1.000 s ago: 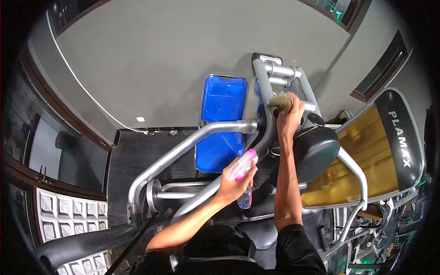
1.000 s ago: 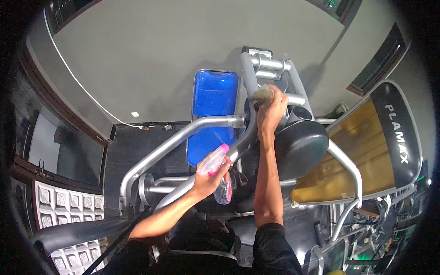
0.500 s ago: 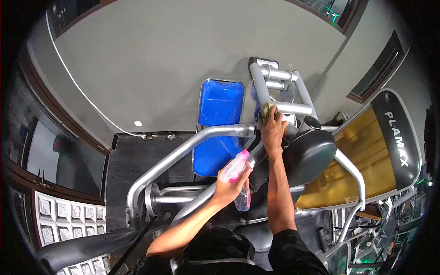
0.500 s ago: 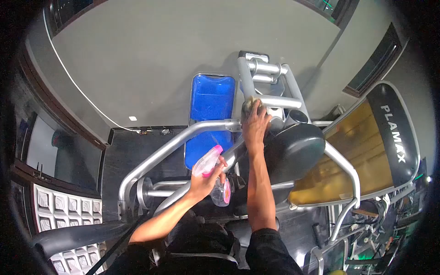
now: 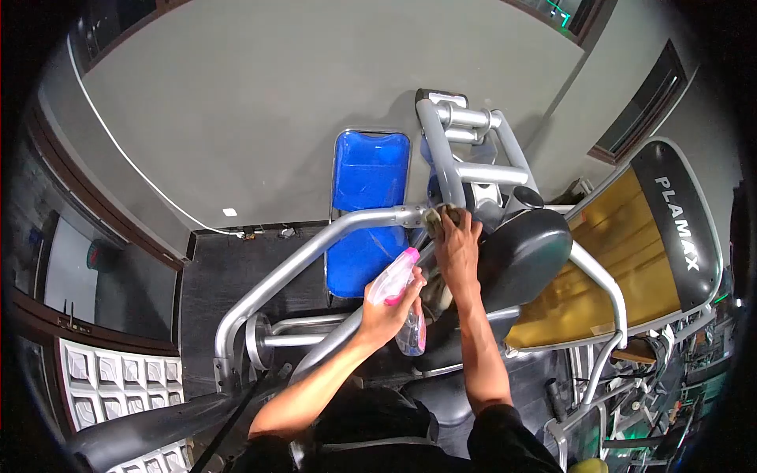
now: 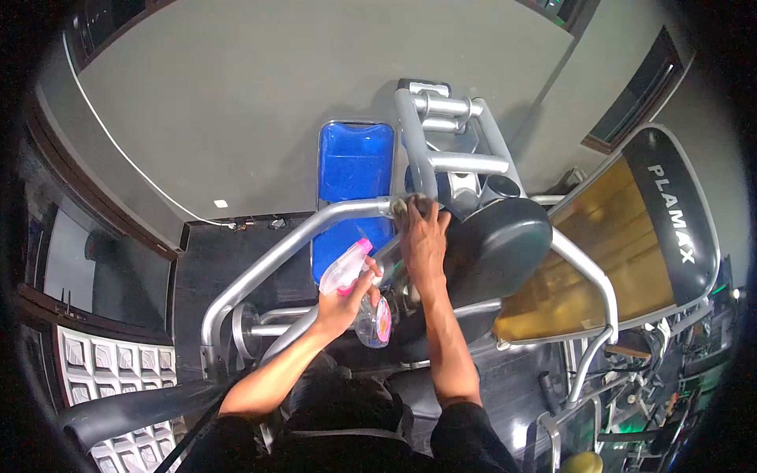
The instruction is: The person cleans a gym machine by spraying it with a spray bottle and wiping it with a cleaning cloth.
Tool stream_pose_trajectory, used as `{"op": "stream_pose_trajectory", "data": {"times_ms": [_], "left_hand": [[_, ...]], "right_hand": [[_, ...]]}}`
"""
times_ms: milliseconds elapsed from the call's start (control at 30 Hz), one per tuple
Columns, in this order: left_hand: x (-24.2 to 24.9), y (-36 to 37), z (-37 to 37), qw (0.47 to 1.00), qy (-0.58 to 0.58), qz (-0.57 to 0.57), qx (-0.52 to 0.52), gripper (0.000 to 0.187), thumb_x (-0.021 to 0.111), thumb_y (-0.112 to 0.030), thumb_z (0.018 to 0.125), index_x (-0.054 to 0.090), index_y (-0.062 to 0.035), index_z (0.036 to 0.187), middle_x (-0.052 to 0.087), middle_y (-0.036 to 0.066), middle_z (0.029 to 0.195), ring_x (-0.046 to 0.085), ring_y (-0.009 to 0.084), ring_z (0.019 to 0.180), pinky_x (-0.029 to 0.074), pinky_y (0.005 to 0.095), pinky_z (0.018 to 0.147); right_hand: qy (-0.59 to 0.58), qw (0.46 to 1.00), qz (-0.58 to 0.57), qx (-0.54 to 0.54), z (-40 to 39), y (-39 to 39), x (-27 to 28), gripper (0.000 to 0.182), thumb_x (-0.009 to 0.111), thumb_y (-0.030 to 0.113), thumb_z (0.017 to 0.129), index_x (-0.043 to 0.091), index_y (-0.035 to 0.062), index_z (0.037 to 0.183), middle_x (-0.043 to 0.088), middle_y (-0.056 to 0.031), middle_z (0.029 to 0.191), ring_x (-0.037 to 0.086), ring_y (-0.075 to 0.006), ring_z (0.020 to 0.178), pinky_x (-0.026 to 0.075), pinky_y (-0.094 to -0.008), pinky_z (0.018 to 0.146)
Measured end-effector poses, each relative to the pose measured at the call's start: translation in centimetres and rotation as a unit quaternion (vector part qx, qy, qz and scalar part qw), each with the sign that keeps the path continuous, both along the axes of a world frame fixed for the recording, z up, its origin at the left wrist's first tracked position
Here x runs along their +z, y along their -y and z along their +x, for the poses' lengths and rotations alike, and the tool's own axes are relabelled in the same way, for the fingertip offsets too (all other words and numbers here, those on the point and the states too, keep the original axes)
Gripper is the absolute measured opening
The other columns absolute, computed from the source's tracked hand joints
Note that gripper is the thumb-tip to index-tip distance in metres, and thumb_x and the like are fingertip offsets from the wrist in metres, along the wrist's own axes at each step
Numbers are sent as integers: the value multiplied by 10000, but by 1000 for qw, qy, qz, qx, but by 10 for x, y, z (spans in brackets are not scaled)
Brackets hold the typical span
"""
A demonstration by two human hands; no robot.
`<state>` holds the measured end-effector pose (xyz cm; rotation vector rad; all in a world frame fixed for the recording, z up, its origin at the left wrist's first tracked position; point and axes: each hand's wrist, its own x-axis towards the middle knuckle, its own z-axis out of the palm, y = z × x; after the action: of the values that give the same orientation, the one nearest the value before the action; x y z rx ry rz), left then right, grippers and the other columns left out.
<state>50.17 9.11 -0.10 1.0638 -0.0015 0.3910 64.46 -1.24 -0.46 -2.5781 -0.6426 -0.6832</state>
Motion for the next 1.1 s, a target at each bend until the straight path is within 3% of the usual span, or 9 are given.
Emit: {"op": "stream_pose_trajectory", "data": {"times_ms": [267, 467, 667, 733, 800, 967, 1033, 1067, 1100], "left_hand": [[3, 0, 0, 1000, 9, -5, 15, 284, 585, -10, 897, 540, 37, 1173, 626, 93, 876, 576, 101, 578, 480, 243, 512], [-6, -1, 0, 1000, 13, 19, -3, 298, 568, 16, 896, 531, 36, 1191, 618, 99, 905, 576, 111, 573, 477, 247, 500], [-17, 3, 0, 999, 17, 43, 7, 334, 567, 13, 896, 516, 27, 1225, 614, 92, 928, 577, 111, 576, 478, 244, 500], [-16, 3, 0, 999, -13, 37, -3, 344, 570, 10, 897, 512, 23, 1236, 614, 92, 925, 576, 109, 576, 475, 240, 502], [-17, 3, 0, 999, -8, 36, -9, 342, 571, 8, 897, 513, 22, 1234, 615, 90, 923, 576, 108, 576, 476, 239, 502], [-10, 6, -1, 999, 10, 33, -22, 319, 573, 0, 900, 523, 23, 1214, 617, 78, 913, 574, 102, 578, 473, 234, 511], [-8, 7, -3, 999, 18, 25, -30, 313, 572, -12, 905, 523, 23, 1211, 616, 70, 904, 571, 96, 582, 466, 228, 523], [-9, 7, -2, 999, 16, 24, -33, 313, 572, -12, 905, 523, 23, 1211, 616, 70, 904, 571, 96, 582, 466, 228, 523], [-9, 6, -2, 999, 15, 41, -32, 303, 571, -17, 907, 527, 23, 1204, 615, 70, 902, 571, 94, 583, 462, 226, 526]], "right_hand": [[133, 981, -137, 46, 111, -26, -6, 379, 569, 112, 785, 607, 103, 1161, 538, -86, 1140, 499, -322, 973, 451, -409, 814], [267, 926, -262, 55, 138, -42, -14, 280, 472, 207, 882, 693, 132, 1037, 512, -23, 1315, 350, -243, 1322, 265, -415, 1081], [-21, 849, -525, 57, 122, -52, -7, 275, 457, 217, 873, 723, 154, 904, 674, -47, 1051, 446, -211, 1259, 134, -421, 1143], [-10, 834, -546, 80, 107, -48, -7, 231, 516, 232, 838, 727, 156, 893, 698, -40, 953, 563, -225, 1128, 271, -438, 1083], [-136, 845, -506, 109, 92, -43, -3, 203, 564, 207, 791, 726, 129, 886, 701, -58, 884, 646, -242, 962, 440, -436, 926], [-246, 839, -389, 291, 88, -21, 49, 161, 580, 188, 770, 677, 62, 793, 679, -131, 825, 661, -239, 819, 510, -401, 741], [-121, 862, -294, 395, 135, -9, 27, 149, 551, 156, 809, 618, 26, 779, 652, -173, 797, 642, -236, 755, 501, -403, 684], [-193, 870, -90, 444, 142, -8, 24, 146, 542, 145, 821, 618, 19, 819, 646, -178, 807, 635, -262, 765, 495, -406, 688], [-262, 801, 141, 520, 146, -7, 22, 150, 534, 134, 832, 617, 13, 860, 640, -184, 817, 627, -287, 774, 490, -409, 693]]}}
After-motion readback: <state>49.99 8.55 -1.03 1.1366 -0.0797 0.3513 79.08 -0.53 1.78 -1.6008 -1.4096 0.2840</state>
